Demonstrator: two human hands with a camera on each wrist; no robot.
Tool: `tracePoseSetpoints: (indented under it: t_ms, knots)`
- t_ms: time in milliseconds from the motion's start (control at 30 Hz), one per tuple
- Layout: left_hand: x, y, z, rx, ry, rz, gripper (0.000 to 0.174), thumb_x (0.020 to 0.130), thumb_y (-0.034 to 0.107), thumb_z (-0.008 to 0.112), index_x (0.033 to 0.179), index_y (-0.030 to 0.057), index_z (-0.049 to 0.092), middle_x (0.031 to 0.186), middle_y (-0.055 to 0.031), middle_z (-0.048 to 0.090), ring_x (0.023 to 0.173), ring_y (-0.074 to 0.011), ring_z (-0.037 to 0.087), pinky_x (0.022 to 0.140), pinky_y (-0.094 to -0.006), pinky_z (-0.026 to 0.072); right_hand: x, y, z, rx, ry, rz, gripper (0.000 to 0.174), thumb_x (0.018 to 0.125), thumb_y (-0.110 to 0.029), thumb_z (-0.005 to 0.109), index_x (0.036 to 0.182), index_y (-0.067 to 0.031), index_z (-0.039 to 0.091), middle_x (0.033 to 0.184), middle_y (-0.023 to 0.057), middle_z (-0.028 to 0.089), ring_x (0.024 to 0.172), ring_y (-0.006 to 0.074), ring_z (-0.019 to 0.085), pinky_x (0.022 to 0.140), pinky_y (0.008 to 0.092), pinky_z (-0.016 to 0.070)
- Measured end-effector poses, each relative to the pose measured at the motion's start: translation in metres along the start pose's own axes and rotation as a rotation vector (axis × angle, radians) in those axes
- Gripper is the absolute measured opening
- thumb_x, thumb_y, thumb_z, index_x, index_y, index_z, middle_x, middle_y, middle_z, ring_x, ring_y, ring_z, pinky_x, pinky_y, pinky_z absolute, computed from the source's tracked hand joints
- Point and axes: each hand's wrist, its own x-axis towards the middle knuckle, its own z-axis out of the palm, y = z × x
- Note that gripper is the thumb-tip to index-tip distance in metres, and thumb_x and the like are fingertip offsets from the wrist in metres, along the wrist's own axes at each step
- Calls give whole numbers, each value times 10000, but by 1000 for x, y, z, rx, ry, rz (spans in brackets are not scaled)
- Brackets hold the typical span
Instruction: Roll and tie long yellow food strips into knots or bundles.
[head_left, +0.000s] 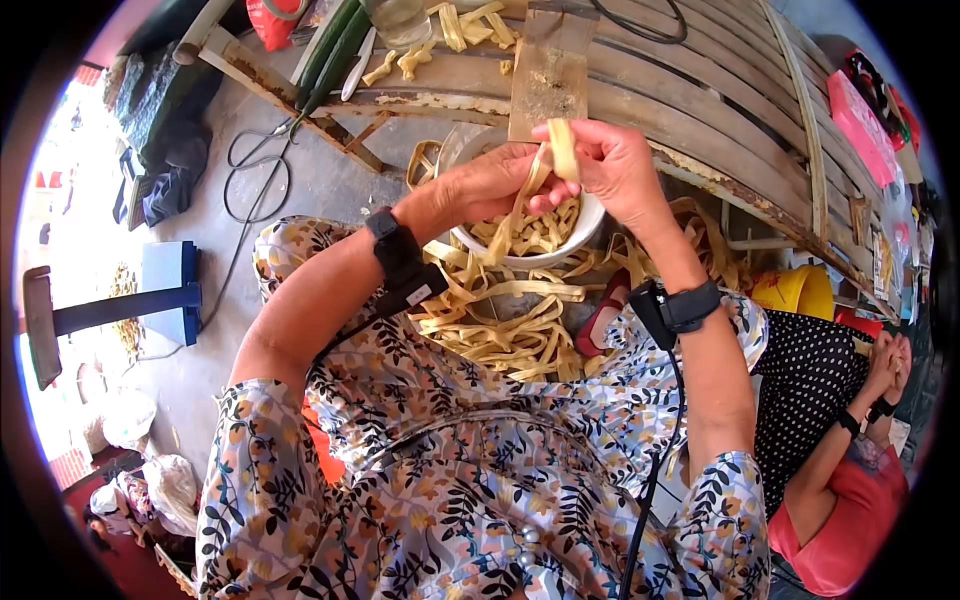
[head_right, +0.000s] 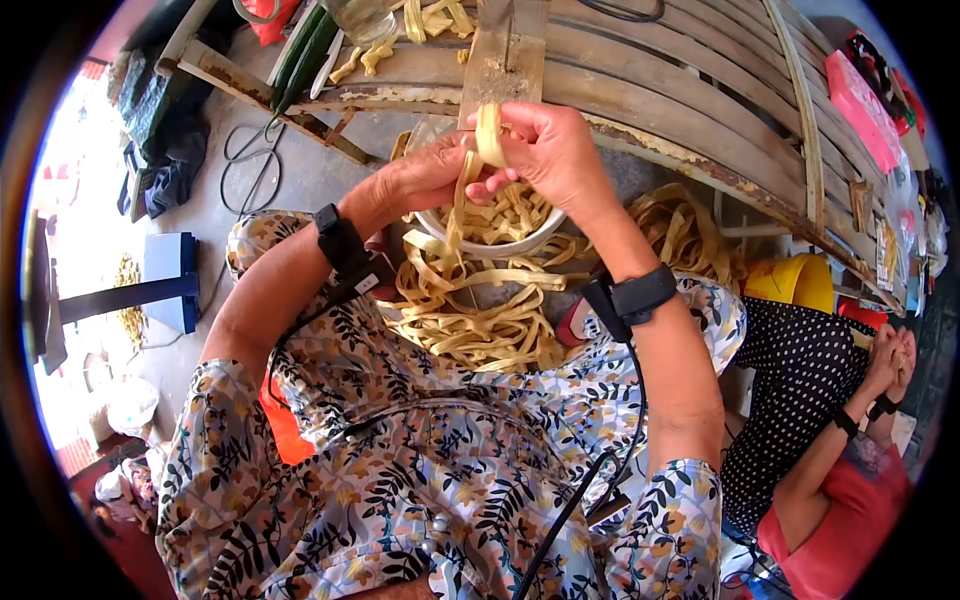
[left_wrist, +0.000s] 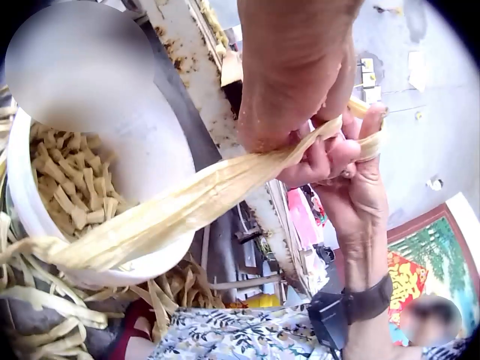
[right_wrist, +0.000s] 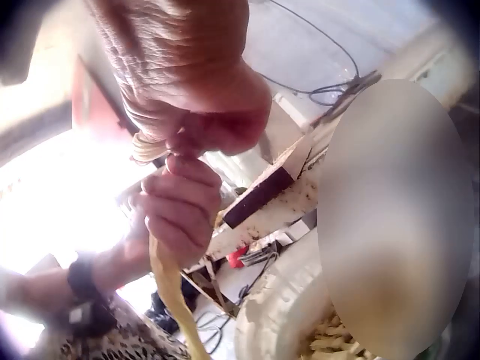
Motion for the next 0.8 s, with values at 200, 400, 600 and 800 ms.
tracePoseSetpoints:
  t_ms: [200,400,600,800]
  knots:
    - [5,0,4,-163,33,-64,305,843,266,573,986,1,524,778,-48,538,574,-84,462,499,-188,402,-2,6,-2,-662,140,-173,302,738,-211,665,964,-17,614,775,38,596,644,131,562,569,234,454]
    - [8,11,25,445,728,362,228,893,200,494,939,-7,578,757,-11,574,566,-48,484,530,-167,435,-1,4,-2,-1069,440,-373,273,665,-207,703,877,-49,633,764,57,589,683,237,555,602,303,432]
    - [-3,20,28,1045,569,299,292,875,245,519,880,-42,573,659,-33,585,532,-75,534,482,-210,436,2,23,-5,-593,335,-17,140,691,-159,661,758,-39,637,685,84,573,595,251,551,563,313,424]
    - [5,3,22,1240,723,336,333,864,292,527,833,-38,565,591,-77,569,521,-103,566,469,-236,437,4,37,6,-1008,567,-396,95,683,-101,640,725,-16,634,828,55,588,741,212,553,641,278,431]
